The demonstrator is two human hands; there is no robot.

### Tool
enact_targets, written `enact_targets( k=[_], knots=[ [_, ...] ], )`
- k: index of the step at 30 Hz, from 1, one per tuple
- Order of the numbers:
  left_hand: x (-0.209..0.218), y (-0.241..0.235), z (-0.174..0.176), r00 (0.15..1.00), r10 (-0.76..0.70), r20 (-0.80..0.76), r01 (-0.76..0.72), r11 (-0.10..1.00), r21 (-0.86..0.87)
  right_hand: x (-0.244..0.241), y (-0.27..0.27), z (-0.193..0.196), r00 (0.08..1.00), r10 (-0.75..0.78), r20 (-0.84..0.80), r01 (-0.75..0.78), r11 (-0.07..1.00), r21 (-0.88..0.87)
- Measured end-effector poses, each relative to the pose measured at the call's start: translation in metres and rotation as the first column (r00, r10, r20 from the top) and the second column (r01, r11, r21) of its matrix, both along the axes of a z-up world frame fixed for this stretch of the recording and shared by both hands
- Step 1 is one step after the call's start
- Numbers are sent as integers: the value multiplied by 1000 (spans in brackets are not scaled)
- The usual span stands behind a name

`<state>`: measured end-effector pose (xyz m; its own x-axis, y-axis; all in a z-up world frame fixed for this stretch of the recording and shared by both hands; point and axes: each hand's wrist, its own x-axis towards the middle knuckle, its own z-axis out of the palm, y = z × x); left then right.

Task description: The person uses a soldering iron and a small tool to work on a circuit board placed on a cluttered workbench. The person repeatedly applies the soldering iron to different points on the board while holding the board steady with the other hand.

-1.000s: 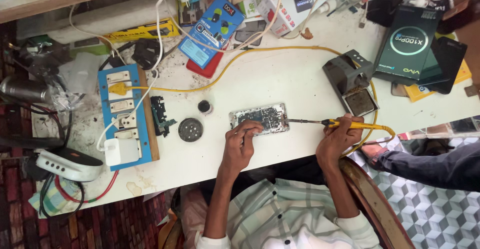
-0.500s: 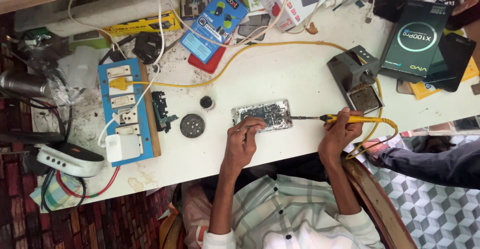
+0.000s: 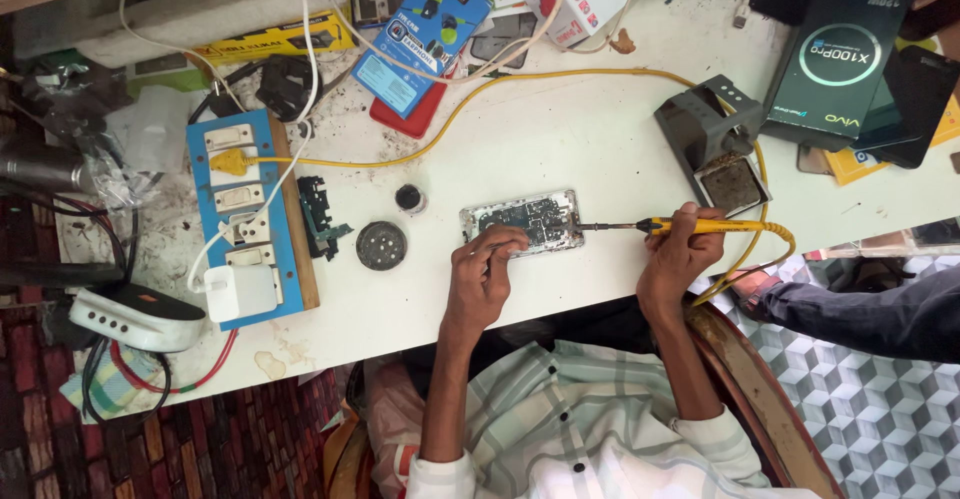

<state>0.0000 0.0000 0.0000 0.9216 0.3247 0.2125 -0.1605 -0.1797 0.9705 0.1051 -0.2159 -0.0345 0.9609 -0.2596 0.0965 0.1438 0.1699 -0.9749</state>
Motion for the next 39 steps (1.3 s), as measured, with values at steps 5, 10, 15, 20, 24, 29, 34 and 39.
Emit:
enact_targets(
  k=[5,10,15,20,24,29,34,39],
  knots=[
    [-1,1,-1,1000,-8,6,8,1000,-5,0,0,0,1000,-9,-2,9,1000,-28],
    [1,1,1,1000,-9,1,9,1000,-2,1,0,0,1000,-1,-6,1,999,-34],
    [0,2,2,999,-10,35,9,1000,13,1,2,-1,1000,16,12,-16,999,-40],
    [0,2,5,1000,-3,-4,3,1000,9,0,3,1,1000,2,11,-1,998,-61],
    [-1,2,4,1000,-12,28,12,1000,-4,0,3,1,1000,-20,6,20,998,-55],
    [0,1,-1,999,-2,35,2,1000,-7,-1,1,1,1000,-22,16,22,999,-25],
    [-1,0,-3,1000,-3,26,3,1000,-7,0,0,0,999,-44,2,44,999,-10],
    [-1,-1,1,1000,5,9,-5,1000,-17,0,-1,0,998,-46,31,47,998,-30]
  ],
)
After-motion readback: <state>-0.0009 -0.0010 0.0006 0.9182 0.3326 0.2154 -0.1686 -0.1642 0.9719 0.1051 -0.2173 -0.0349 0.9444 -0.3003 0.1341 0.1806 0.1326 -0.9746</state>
